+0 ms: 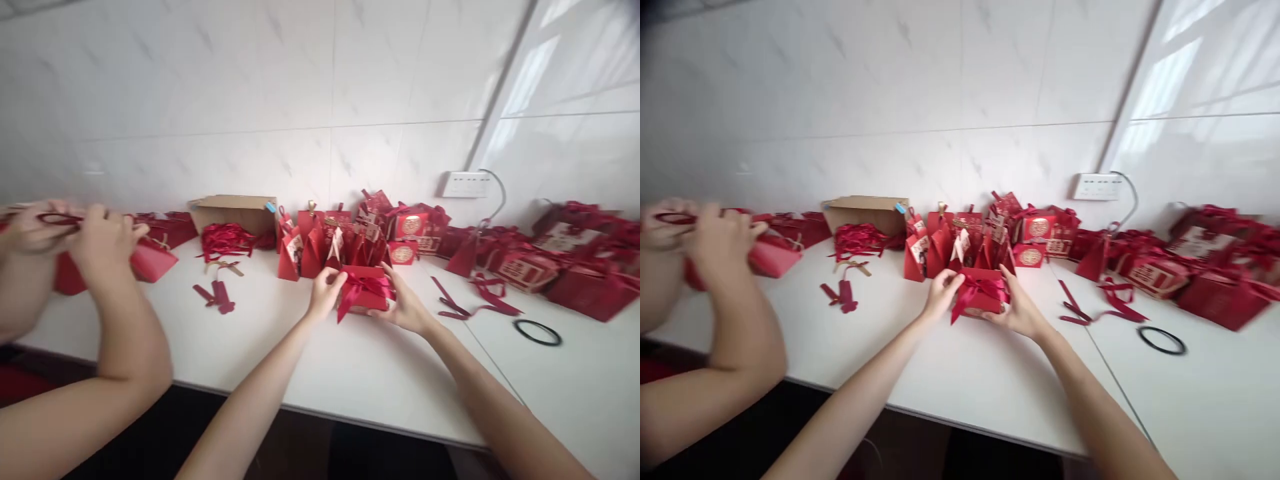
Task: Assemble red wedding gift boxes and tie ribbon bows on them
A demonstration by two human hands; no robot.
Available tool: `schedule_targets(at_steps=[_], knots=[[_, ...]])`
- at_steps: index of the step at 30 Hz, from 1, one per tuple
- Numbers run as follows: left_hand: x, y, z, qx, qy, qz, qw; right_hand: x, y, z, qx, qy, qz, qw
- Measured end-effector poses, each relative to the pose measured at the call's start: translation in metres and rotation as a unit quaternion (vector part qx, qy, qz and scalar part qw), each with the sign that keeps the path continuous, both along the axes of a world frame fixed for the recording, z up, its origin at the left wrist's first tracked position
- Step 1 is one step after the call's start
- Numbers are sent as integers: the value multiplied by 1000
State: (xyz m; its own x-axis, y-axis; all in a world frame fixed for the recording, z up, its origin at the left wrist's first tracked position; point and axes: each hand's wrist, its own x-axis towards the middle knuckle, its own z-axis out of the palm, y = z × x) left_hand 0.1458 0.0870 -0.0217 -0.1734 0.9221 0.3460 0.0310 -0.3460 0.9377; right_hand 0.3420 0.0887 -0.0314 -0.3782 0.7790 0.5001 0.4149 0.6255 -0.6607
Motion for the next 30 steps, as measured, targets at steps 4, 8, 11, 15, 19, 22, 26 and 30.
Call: schedule_targets(at_steps=[4,8,11,15,19,22,26,30], knots=[[-1,3,-2,37,-3,-7,999,1,2,2,11,-1,25,1000],[-2,1,-1,51,7,-4,999,1,3,0,7,-11,25,1000],[-3,1,-2,54,13,-3,998,0,4,-2,11,-17,26,999],[-1,4,-7,63,14,10,998,0,6,-4,24,-22,23,999],[0,5,-9,69,25,29,997,1,7,-5,26,-27,18,999],[-2,4,-7,64,34,23,997,1,7,-5,25,-28,18,999],[-3,2,-5,59,38,22,997,0,7,-4,25,-21,23,999],[-2,2,-5,69,40,34,996,0,7,-3,28,-20,25,999]])
